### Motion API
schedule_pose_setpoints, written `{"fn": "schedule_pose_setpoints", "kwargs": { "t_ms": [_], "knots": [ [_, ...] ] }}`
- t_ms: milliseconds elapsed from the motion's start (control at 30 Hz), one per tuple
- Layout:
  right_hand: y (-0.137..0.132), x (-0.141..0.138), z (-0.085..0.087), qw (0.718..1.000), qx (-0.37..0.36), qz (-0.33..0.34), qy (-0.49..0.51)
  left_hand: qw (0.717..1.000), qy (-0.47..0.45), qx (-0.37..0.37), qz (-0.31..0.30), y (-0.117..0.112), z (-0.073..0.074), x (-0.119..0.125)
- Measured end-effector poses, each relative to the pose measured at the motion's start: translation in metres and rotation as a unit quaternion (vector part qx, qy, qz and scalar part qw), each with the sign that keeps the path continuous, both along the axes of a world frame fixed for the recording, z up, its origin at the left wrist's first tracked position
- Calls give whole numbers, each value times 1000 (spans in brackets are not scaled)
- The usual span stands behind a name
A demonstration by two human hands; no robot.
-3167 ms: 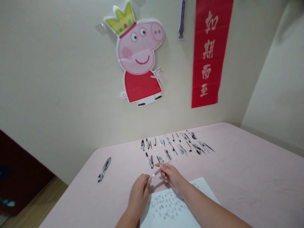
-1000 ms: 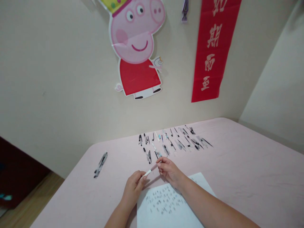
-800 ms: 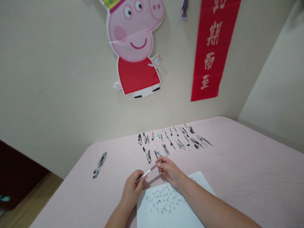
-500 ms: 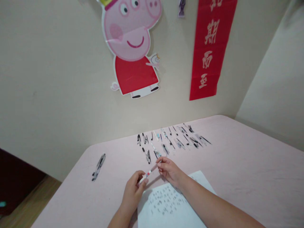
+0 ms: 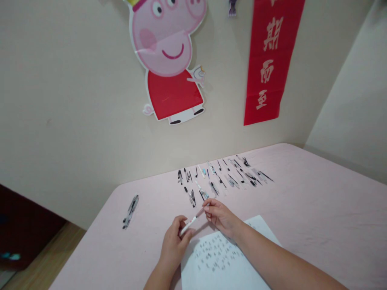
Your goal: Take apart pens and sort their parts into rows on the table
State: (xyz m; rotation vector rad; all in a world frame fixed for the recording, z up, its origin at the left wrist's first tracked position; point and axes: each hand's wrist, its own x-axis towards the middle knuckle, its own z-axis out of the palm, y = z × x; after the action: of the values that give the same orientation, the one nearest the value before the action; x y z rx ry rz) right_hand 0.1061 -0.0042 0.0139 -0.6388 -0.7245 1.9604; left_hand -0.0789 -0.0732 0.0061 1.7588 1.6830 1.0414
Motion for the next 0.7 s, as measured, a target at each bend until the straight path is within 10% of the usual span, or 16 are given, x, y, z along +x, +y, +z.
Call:
{"fn": "schedule_pose_setpoints", "kwargs": {
  "t_ms": [700],
  "knots": [
    [1, 2, 1, 1000, 3, 2, 18, 997, 41, 33, -50, 1, 5, -2]
  ]
}}
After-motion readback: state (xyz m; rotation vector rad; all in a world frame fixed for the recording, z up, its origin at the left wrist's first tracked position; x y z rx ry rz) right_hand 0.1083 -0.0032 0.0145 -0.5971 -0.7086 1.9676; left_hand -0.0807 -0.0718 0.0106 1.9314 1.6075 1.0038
